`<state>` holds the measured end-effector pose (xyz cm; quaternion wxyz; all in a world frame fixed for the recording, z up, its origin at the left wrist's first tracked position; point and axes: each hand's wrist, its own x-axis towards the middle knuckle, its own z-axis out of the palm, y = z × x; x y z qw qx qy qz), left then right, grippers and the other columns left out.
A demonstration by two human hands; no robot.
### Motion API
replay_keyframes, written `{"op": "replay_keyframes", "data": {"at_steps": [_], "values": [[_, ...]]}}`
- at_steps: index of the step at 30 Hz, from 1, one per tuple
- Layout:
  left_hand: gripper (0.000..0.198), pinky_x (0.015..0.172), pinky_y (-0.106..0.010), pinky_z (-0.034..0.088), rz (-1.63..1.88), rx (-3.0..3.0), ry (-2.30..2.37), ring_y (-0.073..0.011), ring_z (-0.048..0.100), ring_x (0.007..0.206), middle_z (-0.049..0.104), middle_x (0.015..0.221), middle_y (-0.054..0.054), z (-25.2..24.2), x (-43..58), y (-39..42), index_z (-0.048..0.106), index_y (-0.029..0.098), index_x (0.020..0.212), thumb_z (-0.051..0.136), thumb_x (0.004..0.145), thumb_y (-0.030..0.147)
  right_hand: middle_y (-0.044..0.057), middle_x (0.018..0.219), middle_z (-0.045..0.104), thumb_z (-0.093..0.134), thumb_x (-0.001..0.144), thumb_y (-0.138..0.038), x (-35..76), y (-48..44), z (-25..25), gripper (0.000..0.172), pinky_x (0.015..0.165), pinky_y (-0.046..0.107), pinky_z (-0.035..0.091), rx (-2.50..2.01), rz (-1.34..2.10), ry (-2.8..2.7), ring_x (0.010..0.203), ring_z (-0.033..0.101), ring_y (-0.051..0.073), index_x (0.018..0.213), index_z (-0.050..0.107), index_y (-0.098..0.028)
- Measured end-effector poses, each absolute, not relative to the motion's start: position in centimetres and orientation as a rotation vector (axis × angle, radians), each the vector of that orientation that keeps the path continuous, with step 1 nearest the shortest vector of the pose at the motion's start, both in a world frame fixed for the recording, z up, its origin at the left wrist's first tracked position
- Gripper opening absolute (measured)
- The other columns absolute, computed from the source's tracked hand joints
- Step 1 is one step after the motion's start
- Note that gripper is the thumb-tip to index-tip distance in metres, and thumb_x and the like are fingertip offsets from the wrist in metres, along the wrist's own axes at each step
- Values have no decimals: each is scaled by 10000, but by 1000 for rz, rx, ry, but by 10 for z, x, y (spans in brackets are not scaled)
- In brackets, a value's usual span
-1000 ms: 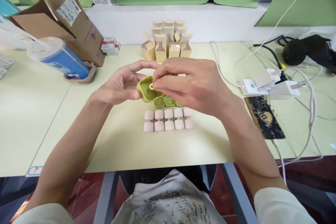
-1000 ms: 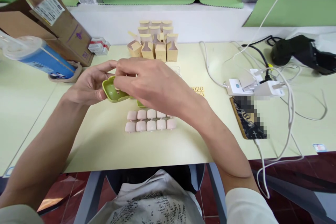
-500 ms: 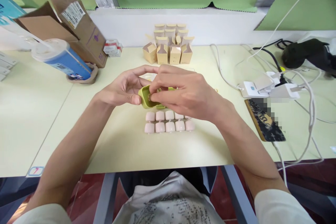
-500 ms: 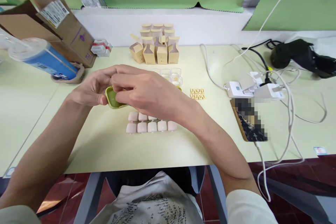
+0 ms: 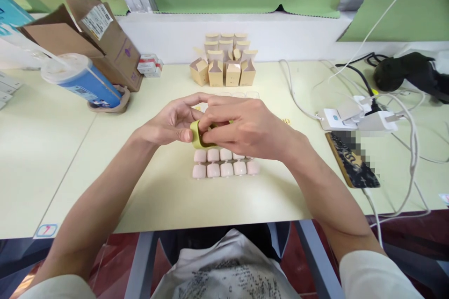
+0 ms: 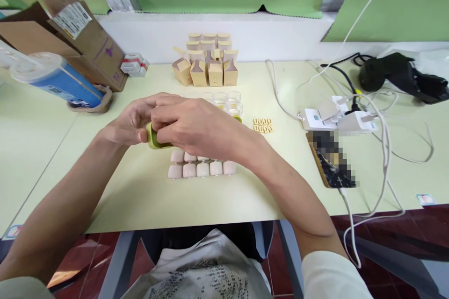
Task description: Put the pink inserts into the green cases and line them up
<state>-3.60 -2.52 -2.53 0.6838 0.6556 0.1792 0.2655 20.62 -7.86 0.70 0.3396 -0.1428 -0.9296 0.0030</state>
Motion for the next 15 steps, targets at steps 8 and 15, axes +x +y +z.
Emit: {"op": "replay_keyframes", "data": {"at_steps": [8, 15], "values": [[713, 727, -328, 617, 811, 1314, 400, -221, 782, 822, 800, 983, -73, -38, -25, -26, 768, 204, 1261, 1009, 747, 635, 54, 1158, 864, 695, 1090, -153, 215, -70, 13, 149, 975, 358, 661, -342, 206, -2098, 1088, 813, 186, 1103, 828, -219], [601, 778, -346, 648, 897, 1301, 455, -248, 816, 914, 797, 1039, -77, -29, -22, -30, 778, 228, 1078, 1034, 707, 627, 42, 1173, 840, 761, 1053, -450, 222, -60, 10, 216, 996, 525, 644, -403, 124, -2155, 1034, 780, 236, 1173, 854, -296]]}}
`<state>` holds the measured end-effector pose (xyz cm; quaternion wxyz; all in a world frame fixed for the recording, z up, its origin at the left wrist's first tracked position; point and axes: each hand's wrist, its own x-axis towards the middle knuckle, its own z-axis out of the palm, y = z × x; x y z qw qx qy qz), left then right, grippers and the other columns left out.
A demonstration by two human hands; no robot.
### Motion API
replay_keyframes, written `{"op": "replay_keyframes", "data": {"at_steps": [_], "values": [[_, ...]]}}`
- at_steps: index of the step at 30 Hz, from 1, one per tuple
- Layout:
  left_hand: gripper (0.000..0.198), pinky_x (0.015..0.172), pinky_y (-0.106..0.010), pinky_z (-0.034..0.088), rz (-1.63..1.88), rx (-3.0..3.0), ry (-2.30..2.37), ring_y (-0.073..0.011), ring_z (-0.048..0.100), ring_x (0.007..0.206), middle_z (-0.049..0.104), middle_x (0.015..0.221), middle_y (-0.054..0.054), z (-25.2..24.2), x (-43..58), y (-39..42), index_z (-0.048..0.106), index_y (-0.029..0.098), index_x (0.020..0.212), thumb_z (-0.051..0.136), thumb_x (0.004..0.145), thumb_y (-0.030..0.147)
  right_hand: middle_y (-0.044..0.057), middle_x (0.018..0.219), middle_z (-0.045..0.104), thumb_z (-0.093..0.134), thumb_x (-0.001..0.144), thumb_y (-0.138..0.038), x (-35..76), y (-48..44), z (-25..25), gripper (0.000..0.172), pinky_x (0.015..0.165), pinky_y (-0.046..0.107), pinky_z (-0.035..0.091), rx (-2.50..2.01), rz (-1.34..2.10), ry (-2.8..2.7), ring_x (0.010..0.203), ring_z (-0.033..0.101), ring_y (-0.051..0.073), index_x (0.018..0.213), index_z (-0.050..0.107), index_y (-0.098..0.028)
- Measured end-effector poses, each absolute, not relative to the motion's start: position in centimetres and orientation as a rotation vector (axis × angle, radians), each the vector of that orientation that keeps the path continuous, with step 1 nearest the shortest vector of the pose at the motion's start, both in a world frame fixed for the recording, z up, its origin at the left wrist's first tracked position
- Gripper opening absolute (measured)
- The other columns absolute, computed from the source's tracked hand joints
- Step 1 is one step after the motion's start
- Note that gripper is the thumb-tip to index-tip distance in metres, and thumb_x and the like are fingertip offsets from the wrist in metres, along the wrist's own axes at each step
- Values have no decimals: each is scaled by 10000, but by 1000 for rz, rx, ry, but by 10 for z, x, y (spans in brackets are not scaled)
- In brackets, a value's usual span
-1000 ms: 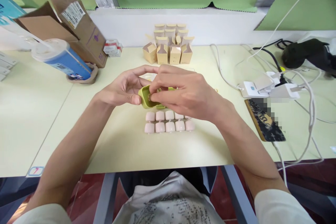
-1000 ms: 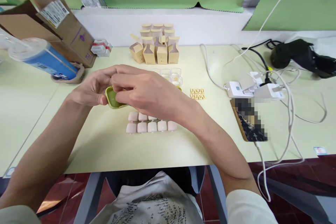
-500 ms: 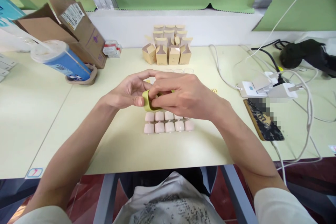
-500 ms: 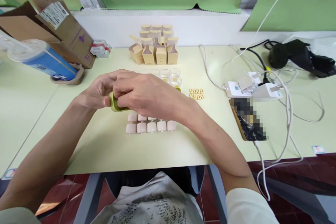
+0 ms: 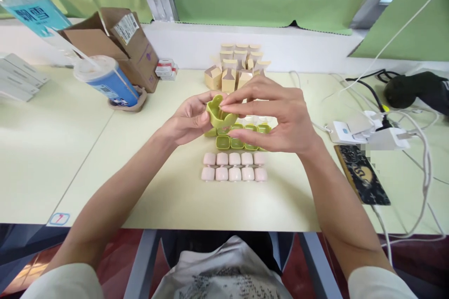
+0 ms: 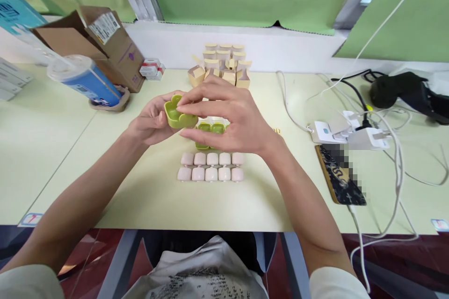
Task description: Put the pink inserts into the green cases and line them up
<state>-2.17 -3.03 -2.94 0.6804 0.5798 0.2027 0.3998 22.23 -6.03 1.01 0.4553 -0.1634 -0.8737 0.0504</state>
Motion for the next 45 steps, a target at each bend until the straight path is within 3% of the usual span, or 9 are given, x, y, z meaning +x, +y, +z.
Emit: {"op": "replay_keyframes", "data": {"at_steps": [6, 12, 17, 21, 30, 33, 36, 38, 45], "values": [[652, 893, -385, 686, 865, 1298, 429, -332, 841, 1156, 833, 1051, -97, -30, -21, -33, 789, 245, 1162, 1022, 720, 663, 26, 1096, 847, 797, 1024, -421, 218, -57, 7, 147, 992, 564, 639, -447, 128, -2141, 914, 741, 222, 1109, 855, -316], [644, 845, -309, 672, 953, 1242, 484, -268, 844, 1075, 840, 1067, -58, -29, -16, -36, 805, 251, 1132, 1037, 696, 665, 21, 938, 808, 829, 1006, -429, 217, -62, 3, 110, 921, 494, 669, -589, 214, -2085, 975, 737, 253, 1082, 859, -355], [581, 795, -297, 652, 954, 1266, 500, -214, 820, 900, 827, 968, -62, -26, -11, -35, 781, 211, 1033, 983, 777, 692, 58, 1106, 799, 838, 996, -434, 221, -61, -1, 162, 895, 469, 699, -713, 232, -2019, 989, 744, 258, 1129, 833, -341], [565, 780, -310, 640, 891, 1308, 558, -185, 786, 801, 837, 927, -102, -26, -11, -35, 778, 163, 1014, 876, 901, 708, 58, 1078, 831, 828, 1000, -402, 221, -55, -2, 87, 943, 520, 681, -766, 202, -1984, 1081, 731, 306, 1020, 786, -329], [451, 760, -312, 630, 966, 1350, 653, -171, 772, 751, 820, 859, -71, -20, -13, -37, 753, 175, 940, 892, 934, 604, 78, 1321, 753, 841, 981, -372, 225, -43, -5, 99, 1127, 556, 650, -760, 176, -1953, 1304, 692, 320, 930, 772, -323], [434, 728, -300, 619, 1002, 1375, 670, -163, 753, 725, 801, 812, -52, -20, -12, -36, 736, 187, 888, 895, 941, 588, 69, 1345, 768, 811, 992, -353, 223, -43, -8, 95, 1067, 480, 679, -713, 288, -1991, 1241, 728, 278, 1043, 742, -314], [441, 686, -283, 591, 1061, 1405, 697, -152, 729, 697, 764, 751, -25, -22, -10, -37, 713, 201, 831, 894, 940, 588, 81, 1402, 763, 814, 965, -329, 218, -44, -14, 421, 910, 417, 706, -696, 317, -2013, 1222, 749, 276, 1371, 703, -317], [440, 668, -280, 571, 1086, 1415, 714, -143, 708, 675, 740, 725, -12, -21, -8, -39, 699, 205, 803, 884, 949, 577, 91, 1437, 764, 795, 978, -309, 216, -44, -17, 533, 883, 420, 703, -677, 282, -2038, 1239, 756, 289, 1497, 674, -315], [394, 598, -278, 473, 1079, 1333, 762, -123, 604, 599, 637, 657, 1, -11, -9, -45, 650, 186, 719, 826, 961, 443, 74, 1257, 852, 860, 943, -379, 219, -47, -14, 435, 914, 484, 701, -698, 192, -2066, 1000, 807, 290, 1365, 780, -311]]}}
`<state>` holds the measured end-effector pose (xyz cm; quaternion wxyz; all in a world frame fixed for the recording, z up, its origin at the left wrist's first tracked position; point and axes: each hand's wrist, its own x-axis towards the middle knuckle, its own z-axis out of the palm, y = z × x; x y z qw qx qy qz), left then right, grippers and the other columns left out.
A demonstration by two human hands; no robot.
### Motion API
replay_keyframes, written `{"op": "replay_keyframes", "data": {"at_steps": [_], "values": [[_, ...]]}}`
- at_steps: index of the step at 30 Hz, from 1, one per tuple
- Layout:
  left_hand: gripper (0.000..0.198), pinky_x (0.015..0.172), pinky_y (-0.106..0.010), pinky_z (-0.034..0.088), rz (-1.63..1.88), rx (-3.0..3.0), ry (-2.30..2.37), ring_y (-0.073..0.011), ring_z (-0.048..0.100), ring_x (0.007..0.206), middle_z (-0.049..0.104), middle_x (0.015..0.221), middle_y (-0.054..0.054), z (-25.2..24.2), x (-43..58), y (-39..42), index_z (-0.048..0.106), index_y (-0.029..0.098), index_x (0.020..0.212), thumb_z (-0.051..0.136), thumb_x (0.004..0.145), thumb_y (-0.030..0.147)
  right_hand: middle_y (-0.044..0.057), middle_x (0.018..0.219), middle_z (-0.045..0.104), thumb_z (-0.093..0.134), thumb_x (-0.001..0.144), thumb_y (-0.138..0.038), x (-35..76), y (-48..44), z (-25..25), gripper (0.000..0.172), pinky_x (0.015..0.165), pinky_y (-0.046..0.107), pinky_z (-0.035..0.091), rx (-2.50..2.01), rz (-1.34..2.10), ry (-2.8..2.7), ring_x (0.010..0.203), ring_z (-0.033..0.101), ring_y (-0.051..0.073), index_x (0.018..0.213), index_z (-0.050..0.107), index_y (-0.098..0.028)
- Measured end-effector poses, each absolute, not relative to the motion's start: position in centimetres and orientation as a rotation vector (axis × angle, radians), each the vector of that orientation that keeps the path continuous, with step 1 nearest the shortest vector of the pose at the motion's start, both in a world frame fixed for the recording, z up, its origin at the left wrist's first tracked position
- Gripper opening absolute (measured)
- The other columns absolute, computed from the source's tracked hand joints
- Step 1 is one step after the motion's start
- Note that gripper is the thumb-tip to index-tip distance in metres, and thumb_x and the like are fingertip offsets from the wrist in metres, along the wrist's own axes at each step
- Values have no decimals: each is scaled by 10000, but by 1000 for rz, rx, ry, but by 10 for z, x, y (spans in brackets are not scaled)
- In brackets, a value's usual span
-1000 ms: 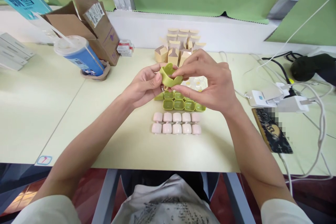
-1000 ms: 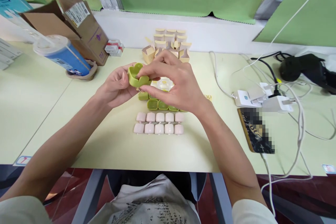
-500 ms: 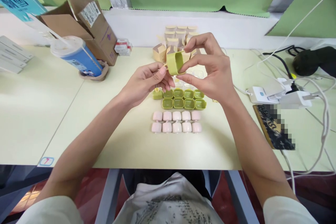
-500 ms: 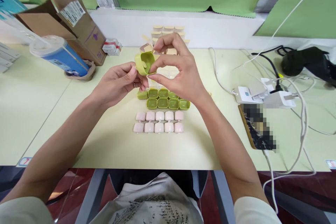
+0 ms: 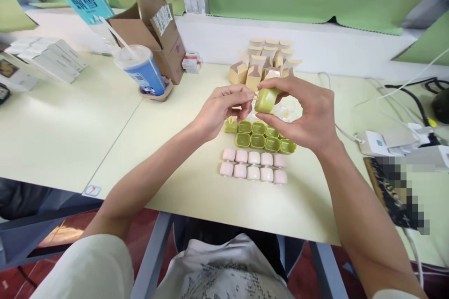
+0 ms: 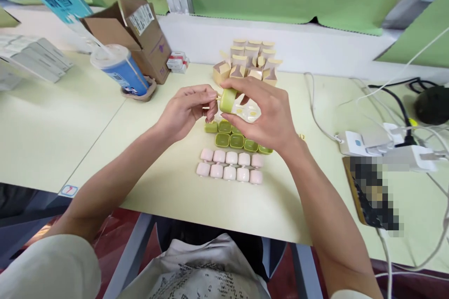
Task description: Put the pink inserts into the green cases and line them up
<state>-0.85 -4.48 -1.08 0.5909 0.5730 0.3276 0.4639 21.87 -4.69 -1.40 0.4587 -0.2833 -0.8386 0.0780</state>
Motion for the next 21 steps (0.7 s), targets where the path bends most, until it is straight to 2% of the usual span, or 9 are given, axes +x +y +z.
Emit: {"op": "replay_keyframes", "data": {"at_steps": [3, 7, 12, 17, 21], "values": [[422, 615, -286, 466, 1065, 1475, 752, -127, 607, 616, 650, 667, -12, -5, -15, -43, 665, 181, 715, 829, 955, 487, 83, 1257, 840, 875, 918, -411, 217, -50, -14, 470, 931, 494, 704, -719, 203, -2060, 1045, 804, 299, 1360, 764, -297], [379, 700, -293, 466, 908, 1989, 895, -139, 635, 698, 711, 727, -25, 14, -39, -41, 729, 173, 772, 744, 1010, 468, 85, 1312, 818, 859, 942, -473, 214, -53, -13, 502, 940, 472, 702, -739, 347, -2132, 1115, 800, 293, 1386, 741, -270], [339, 792, -304, 445, 234, 2604, 1220, -161, 666, 747, 738, 774, -16, 35, -67, -48, 762, 197, 792, 637, 1040, 392, 73, 1257, 837, 797, 1018, -475, 215, -54, -10, 401, 818, 392, 683, -769, 386, -2072, 1008, 815, 242, 1362, 750, -276], [269, 704, -331, 363, -388, 2722, 1442, -239, 729, 829, 802, 920, -89, 22, -52, -56, 750, 186, 844, 628, 1059, 294, 66, 1149, 850, 717, 1073, -375, 214, -51, -15, 246, 743, 362, 654, -760, 298, -2085, 899, 792, 213, 1277, 778, -251], [257, 665, -352, 334, -610, 2719, 1406, -275, 774, 867, 820, 972, -119, 5, -30, -57, 757, 170, 913, 587, 1090, 245, 63, 1082, 848, 672, 1089, -281, 214, -50, -17, 152, 735, 346, 608, -712, 224, -2124, 857, 771, 199, 1168, 786, -219]]}}
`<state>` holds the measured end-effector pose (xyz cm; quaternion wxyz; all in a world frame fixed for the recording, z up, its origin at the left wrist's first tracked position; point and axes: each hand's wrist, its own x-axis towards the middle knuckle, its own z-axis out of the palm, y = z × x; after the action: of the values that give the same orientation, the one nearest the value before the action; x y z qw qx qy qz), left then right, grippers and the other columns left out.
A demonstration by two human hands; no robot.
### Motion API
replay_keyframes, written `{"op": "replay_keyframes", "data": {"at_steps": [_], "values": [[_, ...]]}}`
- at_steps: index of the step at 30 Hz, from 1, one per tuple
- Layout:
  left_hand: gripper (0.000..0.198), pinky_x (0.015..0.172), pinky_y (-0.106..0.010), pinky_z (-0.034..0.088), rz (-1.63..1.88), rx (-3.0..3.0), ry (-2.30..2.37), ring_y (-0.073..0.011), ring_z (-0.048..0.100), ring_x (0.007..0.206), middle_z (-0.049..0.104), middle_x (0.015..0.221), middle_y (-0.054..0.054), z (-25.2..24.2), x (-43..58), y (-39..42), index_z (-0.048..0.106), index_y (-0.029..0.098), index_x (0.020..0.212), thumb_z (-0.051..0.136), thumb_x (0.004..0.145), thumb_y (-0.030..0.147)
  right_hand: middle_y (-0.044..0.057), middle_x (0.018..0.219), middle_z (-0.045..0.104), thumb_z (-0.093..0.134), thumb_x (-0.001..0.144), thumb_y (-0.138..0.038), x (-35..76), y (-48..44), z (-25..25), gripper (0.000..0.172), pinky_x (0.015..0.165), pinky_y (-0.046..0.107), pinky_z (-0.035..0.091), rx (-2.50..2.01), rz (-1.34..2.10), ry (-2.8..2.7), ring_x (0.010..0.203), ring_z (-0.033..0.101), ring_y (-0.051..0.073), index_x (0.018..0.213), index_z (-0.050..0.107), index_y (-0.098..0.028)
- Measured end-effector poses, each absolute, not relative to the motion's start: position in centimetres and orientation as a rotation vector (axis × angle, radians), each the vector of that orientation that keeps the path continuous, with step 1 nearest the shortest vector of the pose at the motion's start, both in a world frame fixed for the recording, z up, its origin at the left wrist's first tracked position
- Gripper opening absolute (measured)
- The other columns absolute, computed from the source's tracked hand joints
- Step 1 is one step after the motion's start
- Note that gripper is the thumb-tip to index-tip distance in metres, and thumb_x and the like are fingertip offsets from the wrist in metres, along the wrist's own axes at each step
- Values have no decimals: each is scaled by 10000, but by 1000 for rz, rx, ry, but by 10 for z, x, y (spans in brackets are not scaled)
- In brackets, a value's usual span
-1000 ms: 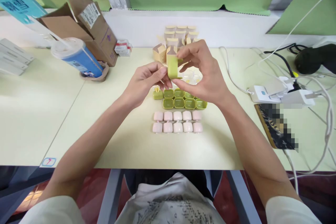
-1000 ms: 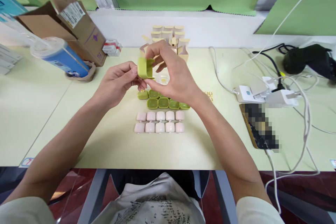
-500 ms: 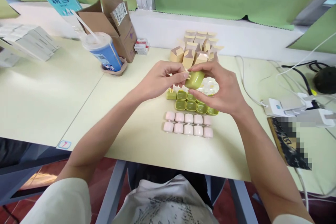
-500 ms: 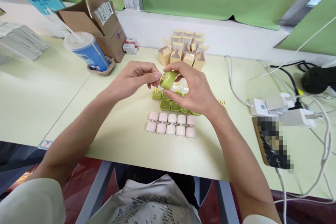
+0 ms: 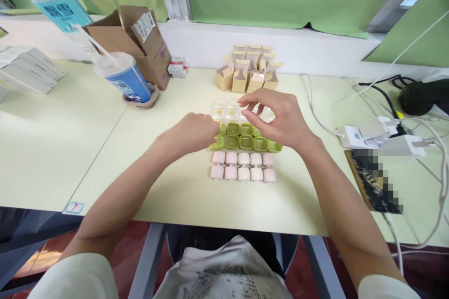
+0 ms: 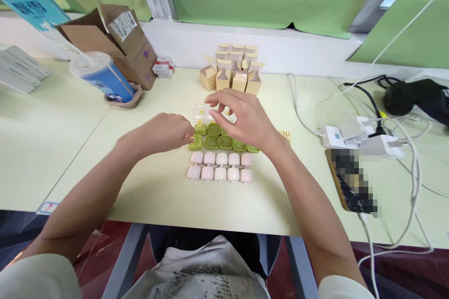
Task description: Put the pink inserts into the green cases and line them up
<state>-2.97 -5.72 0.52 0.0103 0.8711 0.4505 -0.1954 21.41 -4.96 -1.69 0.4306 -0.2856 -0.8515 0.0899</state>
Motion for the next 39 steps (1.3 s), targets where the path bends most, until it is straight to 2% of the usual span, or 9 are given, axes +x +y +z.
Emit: {"op": "replay_keyframes", "data": {"at_steps": [5, 8, 17, 23, 28, 30, 32, 35, 39], "values": [[271, 714, -342, 422, -708, 2694, 1464, -324, 808, 1015, 831, 1038, -156, 0, -19, -58, 776, 150, 970, 565, 1116, 237, 48, 1002, 830, 618, 1102, -233, 216, -49, -14, 158, 763, 345, 553, -740, 191, -2174, 824, 740, 189, 1067, 770, -207], [301, 736, -350, 456, -735, 2704, 1461, -330, 807, 1031, 828, 1058, -159, 0, -19, -57, 780, 153, 968, 539, 1126, 242, 37, 963, 815, 599, 1105, -219, 216, -48, -14, 182, 755, 344, 516, -752, 171, -2199, 809, 722, 188, 1026, 763, -210], [336, 719, -357, 425, -712, 2674, 1456, -304, 794, 994, 812, 1022, -116, -9, -20, -51, 748, 199, 985, 446, 1132, 205, 27, 920, 783, 566, 1109, -194, 218, -47, -16, 196, 737, 343, 458, -811, 118, -2266, 805, 678, 186, 1016, 737, -222], [307, 735, -362, 453, -687, 2702, 1461, -338, 800, 1046, 823, 1062, -136, -9, -20, -49, 750, 183, 1033, 472, 1147, 250, 24, 891, 769, 552, 1106, -193, 219, -43, -19, 211, 714, 342, 394, -828, 103, -2299, 799, 669, 184, 1005, 737, -208], [248, 784, -345, 480, -618, 2709, 1493, -329, 803, 1119, 838, 1168, -119, -9, -22, -47, 748, 202, 1201, 569, 1156, 367, 30, 874, 771, 559, 1099, -202, 220, -39, -22, 222, 703, 342, 358, -862, 109, -2306, 783, 660, 183, 993, 754, -196], [219, 787, -351, 487, -608, 2725, 1478, -327, 802, 1131, 836, 1192, -116, -9, -21, -47, 745, 205, 1229, 595, 1143, 340, 30, 878, 776, 564, 1095, -207, 221, -38, -23, 219, 704, 340, 356, -879, 125, -2308, 786, 662, 184, 995, 758, -199], [206, 773, -360, 485, -604, 2752, 1450, -324, 802, 1111, 834, 1171, -120, -10, -20, -47, 749, 192, 1175, 565, 1140, 278, 32, 878, 779, 558, 1094, -213, 221, -37, -24, 228, 707, 340, 363, -886, 127, -2311, 787, 667, 187, 994, 763, -199], [274, 725, -360, 452, -576, 2793, 1408, -310, 803, 1042, 829, 1099, -120, -12, -19, -47, 746, 183, 1062, 479, 1122, 168, 33, 868, 779, 557, 1085, -219, 221, -37, -25, 235, 705, 342, 377, -870, 133, -2306, 779, 671, 190, 988, 769, -198], [305, 688, -356, 408, -510, 2813, 1399, -300, 801, 994, 823, 1038, -117, -14, -20, -46, 743, 187, 1045, 451, 1098, 116, 22, 858, 780, 568, 1071, -225, 222, -36, -24, 221, 694, 336, 380, -854, 176, -2272, 760, 661, 181, 981, 769, -209]]}}
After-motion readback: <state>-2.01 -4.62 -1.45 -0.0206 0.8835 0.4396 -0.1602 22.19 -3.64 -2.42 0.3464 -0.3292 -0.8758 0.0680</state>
